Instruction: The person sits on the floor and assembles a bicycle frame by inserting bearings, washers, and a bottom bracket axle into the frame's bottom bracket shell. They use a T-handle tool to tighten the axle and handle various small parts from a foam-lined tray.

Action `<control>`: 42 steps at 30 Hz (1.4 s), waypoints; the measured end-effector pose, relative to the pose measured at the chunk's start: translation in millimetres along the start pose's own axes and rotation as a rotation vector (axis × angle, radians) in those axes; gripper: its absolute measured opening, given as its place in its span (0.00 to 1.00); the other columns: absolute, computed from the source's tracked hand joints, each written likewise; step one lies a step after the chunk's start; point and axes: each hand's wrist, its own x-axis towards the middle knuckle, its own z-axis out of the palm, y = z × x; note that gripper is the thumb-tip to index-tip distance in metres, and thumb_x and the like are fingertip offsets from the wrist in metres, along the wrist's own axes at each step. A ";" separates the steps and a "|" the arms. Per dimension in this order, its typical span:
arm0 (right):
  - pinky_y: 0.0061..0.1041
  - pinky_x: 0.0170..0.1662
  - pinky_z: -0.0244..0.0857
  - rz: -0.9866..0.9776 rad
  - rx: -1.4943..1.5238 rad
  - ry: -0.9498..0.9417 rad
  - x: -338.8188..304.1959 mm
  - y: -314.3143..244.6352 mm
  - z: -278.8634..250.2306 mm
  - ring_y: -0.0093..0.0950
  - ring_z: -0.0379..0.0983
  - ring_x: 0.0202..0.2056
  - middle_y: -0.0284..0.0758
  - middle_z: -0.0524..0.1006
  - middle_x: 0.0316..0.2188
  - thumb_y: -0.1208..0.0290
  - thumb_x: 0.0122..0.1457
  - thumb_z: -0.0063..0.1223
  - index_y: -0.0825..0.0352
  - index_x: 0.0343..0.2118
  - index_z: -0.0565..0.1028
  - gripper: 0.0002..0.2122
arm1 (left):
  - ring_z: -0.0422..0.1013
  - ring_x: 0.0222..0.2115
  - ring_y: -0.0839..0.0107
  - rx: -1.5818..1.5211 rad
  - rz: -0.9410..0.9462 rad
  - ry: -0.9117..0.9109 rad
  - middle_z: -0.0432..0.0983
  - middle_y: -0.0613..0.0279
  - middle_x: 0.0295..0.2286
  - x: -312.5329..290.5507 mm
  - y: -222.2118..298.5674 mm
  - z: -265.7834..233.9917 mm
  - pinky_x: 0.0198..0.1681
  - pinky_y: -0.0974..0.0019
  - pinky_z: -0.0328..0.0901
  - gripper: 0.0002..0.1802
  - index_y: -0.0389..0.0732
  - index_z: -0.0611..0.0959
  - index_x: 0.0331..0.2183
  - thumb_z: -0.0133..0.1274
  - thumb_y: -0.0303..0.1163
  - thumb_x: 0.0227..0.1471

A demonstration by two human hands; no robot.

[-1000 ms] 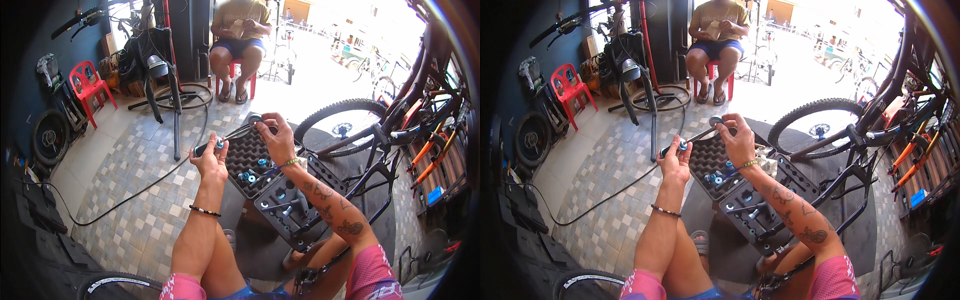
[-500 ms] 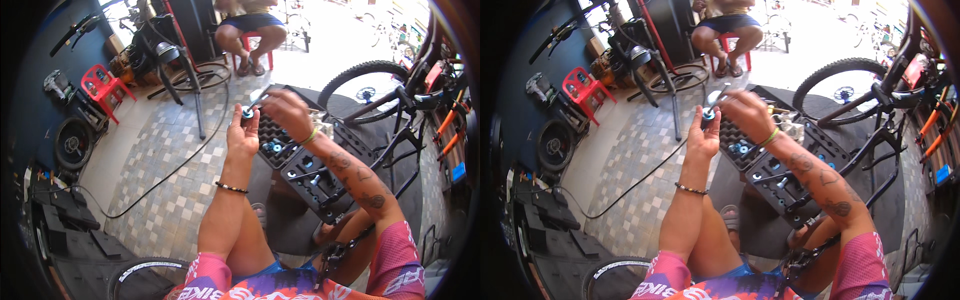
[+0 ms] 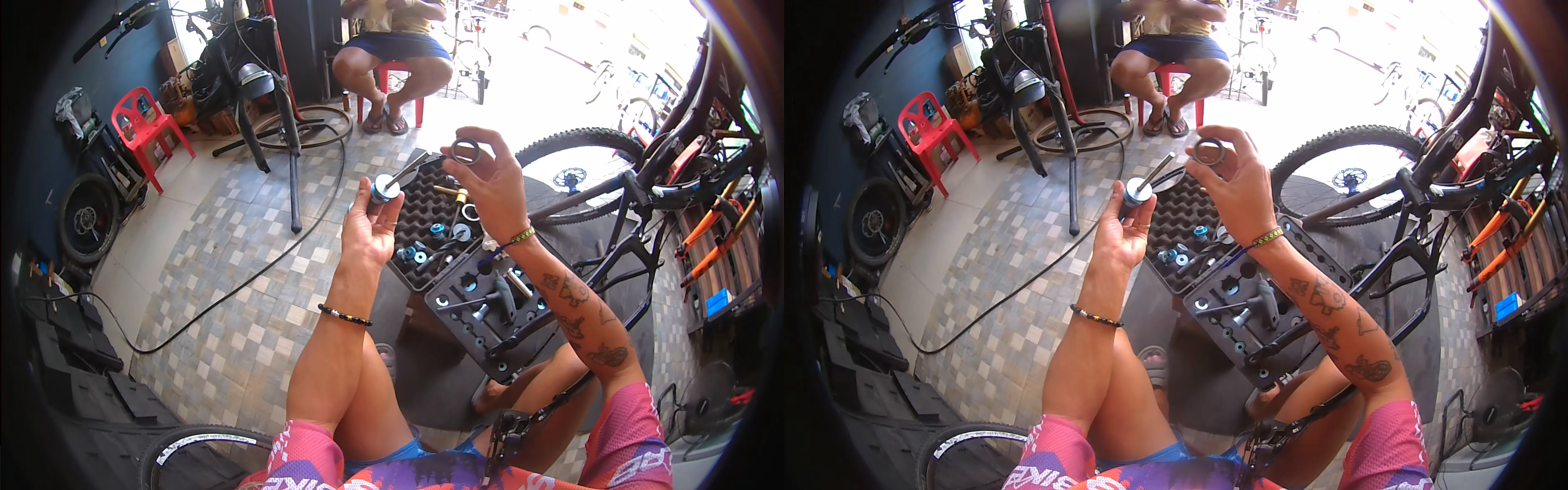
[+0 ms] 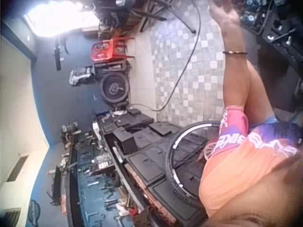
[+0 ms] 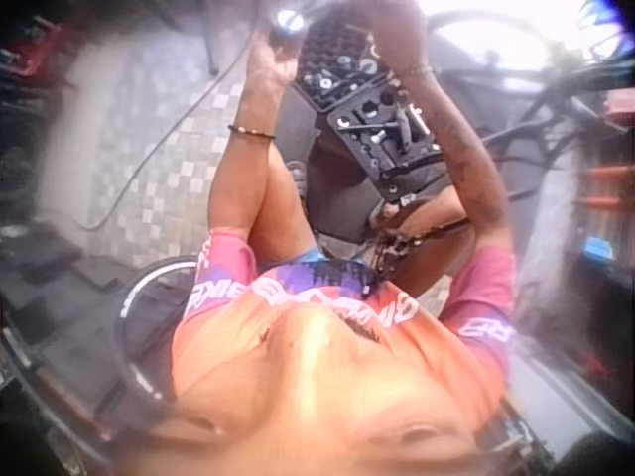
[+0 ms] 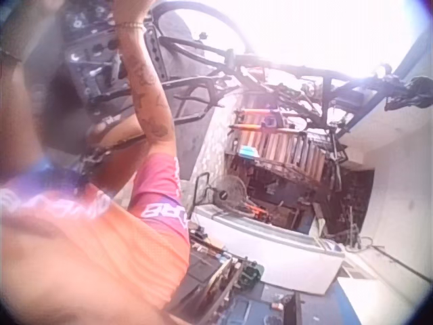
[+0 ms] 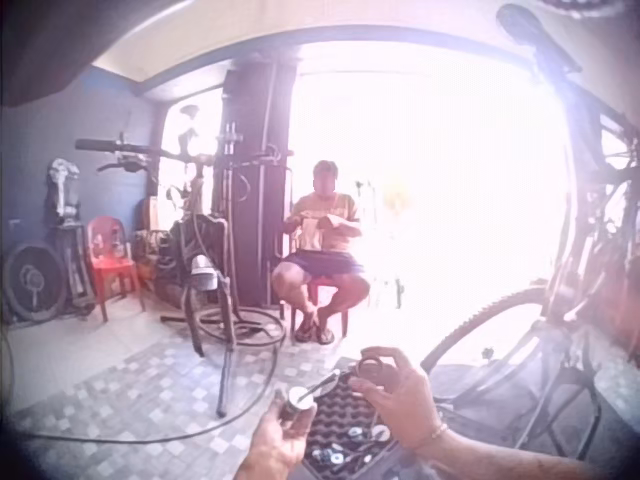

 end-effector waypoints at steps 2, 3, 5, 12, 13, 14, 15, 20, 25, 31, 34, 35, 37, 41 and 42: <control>0.28 0.55 0.76 -0.082 -0.158 -0.004 0.5 -10.5 2.6 0.25 0.81 0.52 0.37 0.83 0.51 0.79 0.61 0.69 0.67 0.57 0.77 0.21 | 0.83 0.43 0.56 0.019 0.006 -0.026 0.78 0.51 0.47 -0.6 -2.2 -2.8 0.50 0.54 0.85 0.24 0.33 0.81 0.46 0.74 0.35 0.54; 0.29 0.55 0.76 -0.117 -0.254 -0.009 1.1 -13.4 4.2 0.25 0.81 0.51 0.35 0.84 0.51 0.78 0.60 0.70 0.66 0.56 0.79 0.21 | 0.82 0.43 0.56 0.026 0.000 -0.027 0.78 0.51 0.47 -1.9 -3.6 -2.4 0.50 0.54 0.85 0.24 0.33 0.81 0.46 0.74 0.35 0.54; 0.29 0.54 0.76 -0.148 -0.332 -0.023 0.2 -12.4 3.7 0.23 0.81 0.50 0.32 0.84 0.51 0.76 0.58 0.72 0.64 0.54 0.81 0.21 | 0.82 0.43 0.57 0.040 -0.008 -0.028 0.79 0.51 0.46 -3.9 -6.4 -1.4 0.50 0.55 0.85 0.24 0.33 0.81 0.46 0.74 0.35 0.54; 0.32 0.49 0.76 -0.482 -0.512 0.104 3.2 -8.2 -0.5 0.30 0.80 0.42 0.39 0.81 0.46 0.75 0.53 0.73 0.63 0.55 0.82 0.24 | 0.81 0.44 0.57 0.059 0.046 -0.050 0.79 0.50 0.44 -4.5 -13.6 -2.4 0.44 0.49 0.86 0.28 0.34 0.72 0.52 0.70 0.32 0.59; 0.32 0.49 0.76 -0.455 -0.495 0.095 6.9 -9.5 -1.5 0.30 0.80 0.42 0.39 0.81 0.46 0.75 0.53 0.73 0.63 0.57 0.81 0.25 | 0.81 0.44 0.57 0.061 0.065 -0.019 0.79 0.50 0.44 -2.6 -11.7 -4.1 0.44 0.48 0.86 0.27 0.34 0.72 0.51 0.70 0.31 0.59; 0.32 0.49 0.76 -0.427 -0.478 0.086 11.5 -11.0 -2.2 0.31 0.81 0.42 0.40 0.81 0.46 0.75 0.53 0.73 0.64 0.58 0.80 0.26 | 0.82 0.43 0.57 0.038 0.064 0.001 0.79 0.50 0.43 1.8 -6.8 -3.8 0.44 0.48 0.86 0.30 0.35 0.70 0.52 0.71 0.30 0.57; 0.33 0.50 0.76 -0.389 -0.463 0.071 12.1 -12.2 -1.9 0.31 0.81 0.42 0.40 0.82 0.46 0.75 0.53 0.73 0.64 0.59 0.78 0.28 | 0.82 0.43 0.56 0.031 0.069 0.019 0.79 0.50 0.43 1.5 -2.8 -3.9 0.45 0.47 0.86 0.33 0.34 0.68 0.54 0.72 0.30 0.57; 0.39 0.59 0.72 -0.346 -0.605 -0.157 11.1 -10.3 -5.4 0.42 0.76 0.55 0.42 0.83 0.47 0.79 0.52 0.68 0.68 0.53 0.74 0.24 | 0.82 0.42 0.54 0.051 0.097 -0.029 0.77 0.48 0.46 5.1 -1.1 -7.3 0.44 0.44 0.86 0.49 0.41 0.52 0.64 0.72 0.28 0.56; 0.38 0.56 0.75 -0.428 -0.623 -0.287 5.3 -3.9 0.9 0.41 0.78 0.51 0.41 0.80 0.50 0.77 0.52 0.71 0.69 0.49 0.80 0.20 | 0.81 0.44 0.54 0.152 0.143 -0.026 0.74 0.47 0.50 -10.4 -12.2 3.1 0.44 0.45 0.86 0.53 0.44 0.48 0.65 0.71 0.28 0.56; 0.32 0.50 0.78 -0.191 -0.226 -0.165 -1.9 4.5 21.1 0.34 0.83 0.44 0.38 0.84 0.48 0.74 0.48 0.78 0.64 0.61 0.73 0.35 | 0.81 0.44 0.63 0.030 -0.076 -0.156 0.75 0.51 0.49 -8.8 -18.6 -4.4 0.48 0.61 0.83 0.27 0.38 0.73 0.55 0.69 0.35 0.61; 0.30 0.50 0.77 -0.214 -0.196 -0.098 -9.4 16.9 27.2 0.30 0.83 0.44 0.36 0.85 0.47 0.73 0.47 0.79 0.63 0.62 0.71 0.38 | 0.81 0.44 0.66 -0.018 -0.134 -0.178 0.76 0.52 0.48 -12.6 -16.5 0.9 0.49 0.66 0.82 0.22 0.38 0.78 0.50 0.67 0.39 0.62; 0.30 0.50 0.77 -0.188 -0.209 -0.103 -8.4 20.3 27.5 0.30 0.83 0.44 0.36 0.85 0.47 0.73 0.47 0.79 0.64 0.61 0.73 0.36 | 0.81 0.44 0.65 0.002 -0.131 -0.194 0.77 0.52 0.48 -17.8 -16.0 0.7 0.49 0.66 0.82 0.23 0.38 0.78 0.51 0.67 0.39 0.62; 0.28 0.49 0.77 -0.278 -0.264 -0.156 -6.9 21.4 24.7 0.29 0.83 0.44 0.35 0.84 0.47 0.73 0.47 0.79 0.64 0.53 0.81 0.27 | 0.81 0.44 0.65 0.024 -0.157 -0.225 0.77 0.52 0.49 -24.3 -17.7 3.6 0.50 0.66 0.82 0.25 0.37 0.77 0.52 0.67 0.41 0.63; 0.30 0.47 0.77 -0.243 -0.262 -0.180 -5.3 22.5 24.3 0.31 0.81 0.41 0.34 0.84 0.44 0.72 0.47 0.77 0.62 0.51 0.84 0.24 | 0.81 0.49 0.60 0.015 -0.221 -0.324 0.79 0.49 0.50 -31.0 -11.7 6.4 0.50 0.64 0.82 0.29 0.35 0.76 0.55 0.67 0.42 0.62; 0.33 0.48 0.77 -0.276 -0.300 -0.188 -4.6 21.2 25.0 0.36 0.81 0.42 0.37 0.82 0.43 0.72 0.47 0.77 0.64 0.49 0.83 0.23 | 0.81 0.51 0.58 0.007 -0.232 -0.361 0.80 0.48 0.51 -31.8 -9.6 6.9 0.50 0.64 0.83 0.30 0.34 0.76 0.56 0.68 0.41 0.62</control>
